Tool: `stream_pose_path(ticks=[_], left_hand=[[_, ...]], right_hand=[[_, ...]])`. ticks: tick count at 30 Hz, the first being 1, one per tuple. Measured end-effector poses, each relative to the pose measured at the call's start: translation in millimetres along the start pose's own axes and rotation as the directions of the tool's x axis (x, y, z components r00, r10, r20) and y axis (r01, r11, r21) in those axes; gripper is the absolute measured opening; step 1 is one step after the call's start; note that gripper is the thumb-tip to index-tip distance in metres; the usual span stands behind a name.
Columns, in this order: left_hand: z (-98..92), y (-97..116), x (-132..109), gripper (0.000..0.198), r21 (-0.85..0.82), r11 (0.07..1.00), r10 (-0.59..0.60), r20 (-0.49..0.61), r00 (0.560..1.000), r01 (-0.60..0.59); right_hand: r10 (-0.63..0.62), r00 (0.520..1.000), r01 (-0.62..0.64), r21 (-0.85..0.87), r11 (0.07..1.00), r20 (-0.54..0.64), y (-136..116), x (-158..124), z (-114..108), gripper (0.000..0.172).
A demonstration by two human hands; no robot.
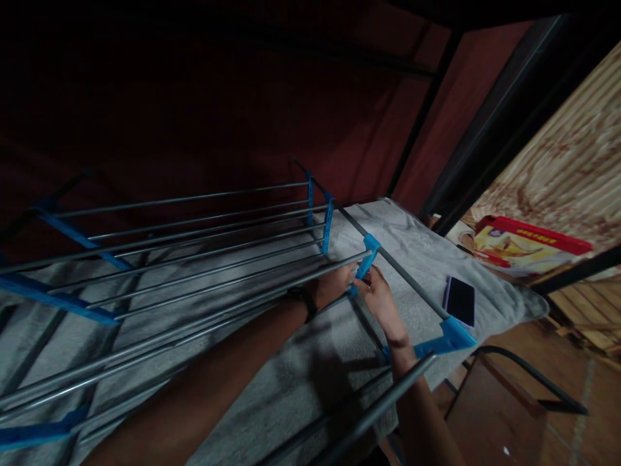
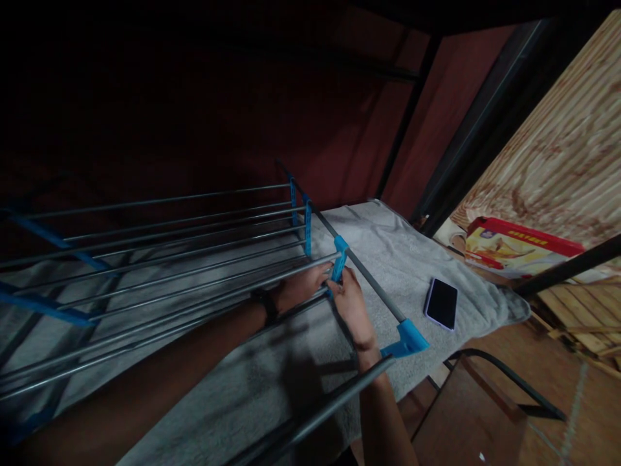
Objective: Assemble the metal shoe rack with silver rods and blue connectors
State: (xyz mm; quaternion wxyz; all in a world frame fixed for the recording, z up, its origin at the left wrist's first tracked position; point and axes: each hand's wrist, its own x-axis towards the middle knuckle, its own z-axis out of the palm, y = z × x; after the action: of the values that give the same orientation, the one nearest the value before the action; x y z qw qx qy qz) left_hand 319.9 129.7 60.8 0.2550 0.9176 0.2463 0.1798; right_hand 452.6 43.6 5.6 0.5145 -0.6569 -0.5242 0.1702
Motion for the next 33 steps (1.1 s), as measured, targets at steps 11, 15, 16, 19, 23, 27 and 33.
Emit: stream_pose_path(ticks=[11,15,16,19,23,27,33], left_hand=[[-1.1,10.9,-5.1,0.028,0.12,0.984,-0.136,0.046,0.99,0.129],[-2.5,10.5,-4.5,0.028,0.112,0.985,-0.132,0.024,0.991,0.128],[-2.7,10.2,-4.5,0.028,0.105,0.986,-0.131,0.022,0.991,0.128],[-3.7,10.6,-4.1,0.027,0.069,0.989,-0.136,0.045,0.99,0.133],[-4.6,12.8,-4.0,0.026,0.06,0.987,-0.15,0.048,0.988,0.147],[-5.2,13.3,-5.3,0.029,0.044,0.993,-0.114,0.009,0.993,0.114],[-9.3,12.0,-6.5,0.029,-0.013,0.995,-0.103,0.03,0.994,0.103]], right_hand=[[0.021,0.998,-0.036,-0.308,0.951,-0.054,-9.0,0.8,10.1,0.03],[0.04,0.998,-0.054,-0.304,0.951,-0.053,-11.7,-0.8,11.3,0.03],[0.045,0.997,-0.06,-0.304,0.951,-0.055,-12.4,-1.0,11.4,0.03],[0.056,0.997,-0.071,-0.298,0.952,-0.059,-14.7,-1.5,11.7,0.029],[0.065,0.996,-0.083,-0.302,0.95,-0.069,-17.5,-2.4,11.9,0.029],[0.059,0.997,-0.072,-0.298,0.952,-0.053,-18.9,-3.6,11.8,0.029],[0.035,0.997,-0.056,-0.322,0.945,-0.07,-18.3,-5.3,14.4,0.03]])
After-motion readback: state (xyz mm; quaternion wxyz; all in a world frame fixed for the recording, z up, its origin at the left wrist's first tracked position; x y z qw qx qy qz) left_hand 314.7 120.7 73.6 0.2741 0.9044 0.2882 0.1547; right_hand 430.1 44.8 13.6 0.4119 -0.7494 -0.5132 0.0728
